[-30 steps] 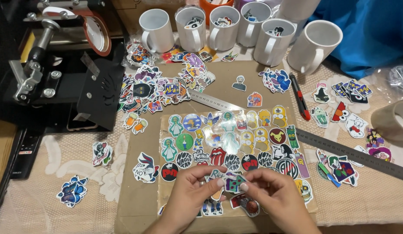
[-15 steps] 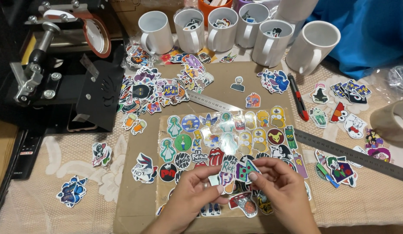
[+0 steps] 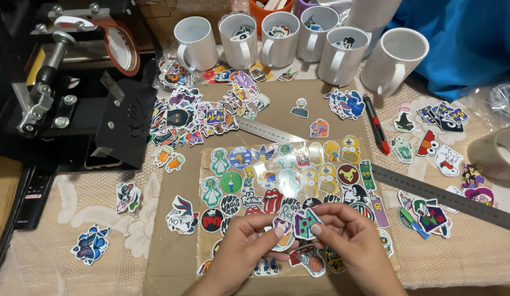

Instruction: The person sorts through a large pile of stickers on a table, picking them up and placing them into white mugs. They also use scissors to trim the edges of some stickers and arrange them on a cardboard sheet.

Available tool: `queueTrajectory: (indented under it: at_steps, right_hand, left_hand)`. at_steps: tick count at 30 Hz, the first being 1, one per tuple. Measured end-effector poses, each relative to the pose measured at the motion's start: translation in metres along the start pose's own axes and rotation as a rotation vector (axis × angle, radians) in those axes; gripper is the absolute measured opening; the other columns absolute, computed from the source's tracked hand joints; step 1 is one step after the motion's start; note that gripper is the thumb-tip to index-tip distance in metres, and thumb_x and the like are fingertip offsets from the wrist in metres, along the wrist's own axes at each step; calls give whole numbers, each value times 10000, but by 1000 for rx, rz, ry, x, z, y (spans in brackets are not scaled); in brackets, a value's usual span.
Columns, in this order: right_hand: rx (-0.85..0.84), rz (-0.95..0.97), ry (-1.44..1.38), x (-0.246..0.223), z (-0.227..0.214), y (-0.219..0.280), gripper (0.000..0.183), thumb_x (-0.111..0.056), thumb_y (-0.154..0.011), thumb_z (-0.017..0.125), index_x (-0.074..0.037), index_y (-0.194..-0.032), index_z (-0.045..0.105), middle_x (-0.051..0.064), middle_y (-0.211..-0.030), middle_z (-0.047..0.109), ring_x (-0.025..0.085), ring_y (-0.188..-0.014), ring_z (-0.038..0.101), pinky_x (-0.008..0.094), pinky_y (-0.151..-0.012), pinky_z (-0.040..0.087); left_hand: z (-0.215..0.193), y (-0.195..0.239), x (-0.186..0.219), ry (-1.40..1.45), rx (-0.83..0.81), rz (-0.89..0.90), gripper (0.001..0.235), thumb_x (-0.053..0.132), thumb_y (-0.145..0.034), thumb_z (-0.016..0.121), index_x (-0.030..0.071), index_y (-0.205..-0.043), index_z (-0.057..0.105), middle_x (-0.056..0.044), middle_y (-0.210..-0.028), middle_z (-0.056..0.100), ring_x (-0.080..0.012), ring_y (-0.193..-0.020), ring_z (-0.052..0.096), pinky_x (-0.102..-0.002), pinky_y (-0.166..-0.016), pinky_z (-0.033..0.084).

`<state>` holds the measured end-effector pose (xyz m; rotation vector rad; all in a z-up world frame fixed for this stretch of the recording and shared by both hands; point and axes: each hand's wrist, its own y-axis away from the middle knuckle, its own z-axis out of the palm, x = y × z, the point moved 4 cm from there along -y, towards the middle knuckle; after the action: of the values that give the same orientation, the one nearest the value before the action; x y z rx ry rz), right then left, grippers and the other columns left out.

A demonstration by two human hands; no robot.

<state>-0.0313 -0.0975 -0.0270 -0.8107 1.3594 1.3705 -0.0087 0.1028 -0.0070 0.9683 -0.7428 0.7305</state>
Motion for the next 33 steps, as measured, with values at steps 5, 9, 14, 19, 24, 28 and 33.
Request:
queueTrajectory:
  at_steps: [5,9,14,19,24,28,33]
  right_hand:
    - [-137,197,-218,18,-3,-6,363,40,-804,743,70,-1163,699,170,-817,743,169,-613,612,298,-556,528]
    - [-195,222,-289,18,-5,-5,354,-27,-807,754,38,-1148,688,109,-718,688,174,-523,574,332,-497,497]
    - [-82,96,-253,12,-29,-13,330,70,-811,724,49,-1137,676,150,-814,720,192,-595,653,293,-576,562]
    - [17,-11,-72,-40,-42,-26,313,109,-810,703,70,-1120,690,200,-839,732,277,-672,691,358,-656,587]
    - [73,-130,149,-95,-47,-62,315,63,-841,690,52,-1155,673,189,-879,744,259,-760,700,352,-760,599]
    - [116,-59,338,-123,-37,-90,295,5,-889,685,-13,-1183,685,131,-939,750,213,-807,702,319,-772,593]
    - [147,41,474,-133,-13,-128,281,-45,-939,640,-73,-1217,661,117,-1012,747,202,-942,712,323,-875,592]
  left_hand:
    - [-2,-1,-3,25,0,29,249,78,-896,683,-100,-1046,769,-176,-891,757,-301,-791,784,-393,-629,697]
    - [-3,0,-2,-6,-9,26,283,100,-902,667,-61,-1115,760,-159,-940,757,-321,-818,798,-394,-647,696]
    - [-16,-2,-2,21,86,61,246,75,-857,710,-97,-1018,778,-213,-952,776,-363,-812,811,-398,-593,689]
    - [-47,4,5,11,234,75,217,14,-856,685,-120,-1002,773,-256,-919,770,-397,-773,808,-422,-570,680]
    - [-88,12,1,111,355,170,276,-34,-874,639,-148,-1106,738,-343,-927,769,-435,-739,767,-381,-555,626]
    - [-114,15,-3,170,490,173,226,-51,-893,634,-167,-1074,705,-343,-860,725,-514,-755,754,-443,-591,604]
    - [-105,5,22,113,440,222,225,-60,-893,625,-174,-1062,720,-330,-828,716,-513,-763,764,-467,-596,629]
